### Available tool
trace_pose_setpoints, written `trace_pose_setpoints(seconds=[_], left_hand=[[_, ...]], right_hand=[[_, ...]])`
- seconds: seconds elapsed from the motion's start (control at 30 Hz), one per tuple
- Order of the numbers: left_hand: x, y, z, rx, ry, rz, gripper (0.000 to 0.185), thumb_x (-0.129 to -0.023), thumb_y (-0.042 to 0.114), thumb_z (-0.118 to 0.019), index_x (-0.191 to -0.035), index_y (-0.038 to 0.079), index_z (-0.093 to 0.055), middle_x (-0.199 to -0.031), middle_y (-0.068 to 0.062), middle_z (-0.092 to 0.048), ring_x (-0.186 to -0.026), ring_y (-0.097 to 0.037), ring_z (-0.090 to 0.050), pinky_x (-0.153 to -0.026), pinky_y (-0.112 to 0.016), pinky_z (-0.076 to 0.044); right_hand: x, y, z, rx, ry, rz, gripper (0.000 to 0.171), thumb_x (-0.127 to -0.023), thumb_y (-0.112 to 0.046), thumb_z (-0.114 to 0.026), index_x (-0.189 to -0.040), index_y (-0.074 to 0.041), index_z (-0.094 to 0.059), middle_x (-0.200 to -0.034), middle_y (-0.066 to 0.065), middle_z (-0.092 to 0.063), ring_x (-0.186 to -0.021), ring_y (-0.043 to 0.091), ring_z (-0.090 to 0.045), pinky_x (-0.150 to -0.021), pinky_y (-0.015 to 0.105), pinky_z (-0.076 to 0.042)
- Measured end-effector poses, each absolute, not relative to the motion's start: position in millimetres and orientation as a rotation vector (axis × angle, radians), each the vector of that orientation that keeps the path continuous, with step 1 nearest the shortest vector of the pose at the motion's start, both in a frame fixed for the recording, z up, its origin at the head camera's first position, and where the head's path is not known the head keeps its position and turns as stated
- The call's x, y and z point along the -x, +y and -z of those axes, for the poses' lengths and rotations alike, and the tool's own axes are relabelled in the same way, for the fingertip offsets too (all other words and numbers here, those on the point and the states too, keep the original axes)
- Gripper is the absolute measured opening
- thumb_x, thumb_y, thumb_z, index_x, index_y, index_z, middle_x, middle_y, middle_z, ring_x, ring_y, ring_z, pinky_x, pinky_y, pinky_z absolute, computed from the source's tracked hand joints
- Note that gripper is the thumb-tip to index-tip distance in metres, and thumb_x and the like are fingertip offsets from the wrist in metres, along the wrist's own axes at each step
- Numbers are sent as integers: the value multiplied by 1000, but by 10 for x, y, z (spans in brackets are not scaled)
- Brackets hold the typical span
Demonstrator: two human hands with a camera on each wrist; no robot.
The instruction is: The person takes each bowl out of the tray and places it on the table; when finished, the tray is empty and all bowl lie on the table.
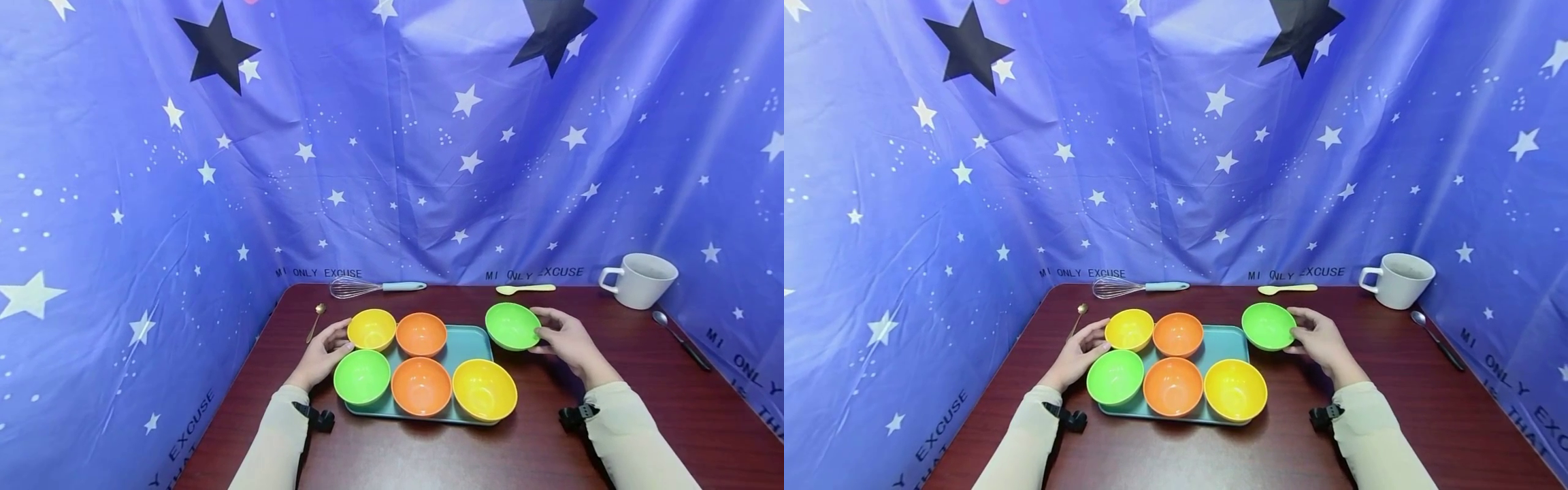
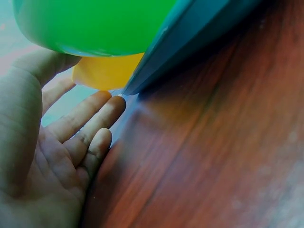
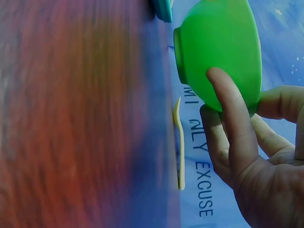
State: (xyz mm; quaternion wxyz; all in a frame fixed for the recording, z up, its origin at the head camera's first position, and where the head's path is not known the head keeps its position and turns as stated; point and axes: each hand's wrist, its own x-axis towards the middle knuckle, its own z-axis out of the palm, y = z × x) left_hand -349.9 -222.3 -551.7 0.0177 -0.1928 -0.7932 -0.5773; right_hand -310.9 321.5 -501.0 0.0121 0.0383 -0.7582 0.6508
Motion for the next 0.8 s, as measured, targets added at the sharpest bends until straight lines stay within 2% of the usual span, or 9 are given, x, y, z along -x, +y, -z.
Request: trace_pose_setpoints(seconds=[0.3,0.8], left_hand=[[3508,-2242,5522,611,-2463,1783,58,-101,19,-72,-155,13,-50,-131,-19,-67,-112,-33,-66,-95,-30,-53],[3488,-2221,5500,581,-2457,1804,58,-100,15,-73,-154,12,-52,-130,-17,-68,-110,-29,-67,-95,-30,-53]], right_hand=[[3129,3270,5098,-95,-2413,-2078,54,-102,6,-51,-154,13,-35,-139,39,-44,-90,22,-72,-77,48,-62],[3108,3283,5092,-92,-2501,-2079,55,-103,1,-50,-153,15,-33,-140,38,-45,-94,22,-70,-79,44,-62]])
